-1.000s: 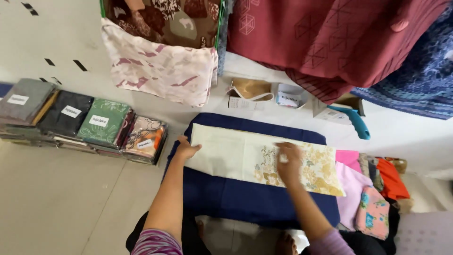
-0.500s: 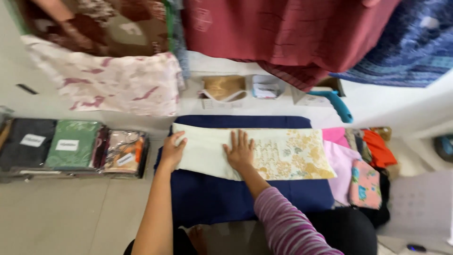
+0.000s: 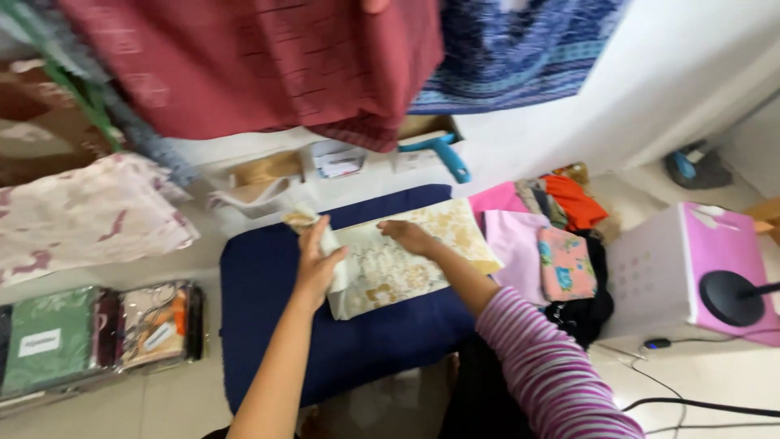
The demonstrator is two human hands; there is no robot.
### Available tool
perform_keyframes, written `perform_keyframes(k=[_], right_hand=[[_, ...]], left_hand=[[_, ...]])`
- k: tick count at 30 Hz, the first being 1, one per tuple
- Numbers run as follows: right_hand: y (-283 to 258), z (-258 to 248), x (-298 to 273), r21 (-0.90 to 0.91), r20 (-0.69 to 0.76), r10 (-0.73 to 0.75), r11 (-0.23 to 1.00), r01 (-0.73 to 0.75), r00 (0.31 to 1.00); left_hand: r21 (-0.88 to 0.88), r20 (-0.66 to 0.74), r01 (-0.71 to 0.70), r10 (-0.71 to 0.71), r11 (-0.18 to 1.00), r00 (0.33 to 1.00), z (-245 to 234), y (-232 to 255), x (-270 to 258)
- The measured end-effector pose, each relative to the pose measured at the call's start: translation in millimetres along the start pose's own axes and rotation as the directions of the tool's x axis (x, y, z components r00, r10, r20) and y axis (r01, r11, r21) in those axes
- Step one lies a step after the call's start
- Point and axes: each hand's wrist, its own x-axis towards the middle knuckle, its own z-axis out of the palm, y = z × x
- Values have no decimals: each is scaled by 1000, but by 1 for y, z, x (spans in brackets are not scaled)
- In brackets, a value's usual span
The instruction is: The person is cleaning fabric items with a lint roller and folding them neatly on a mat.
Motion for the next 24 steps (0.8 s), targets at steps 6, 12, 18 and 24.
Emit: perform_keyframes(k=[6,12,18,24], right_hand=[[-37,-93,-76,523,36,474,741,-421,880],[43,-154,-93,659,-54,603,621,-425,796],[76,-172,-105,711,-42,654,550,-437,755],[80,-174,-104,686,-8,646,559,-466,763]], left_hand=[[120,163,-82,62,989,985,136,-16,31],[363,292,-12,-101,932,951,264,-105,62],[572,339,46,-286,819,896,317,-158,62],[648,410,-11,-337,762,847,324,-152,57]])
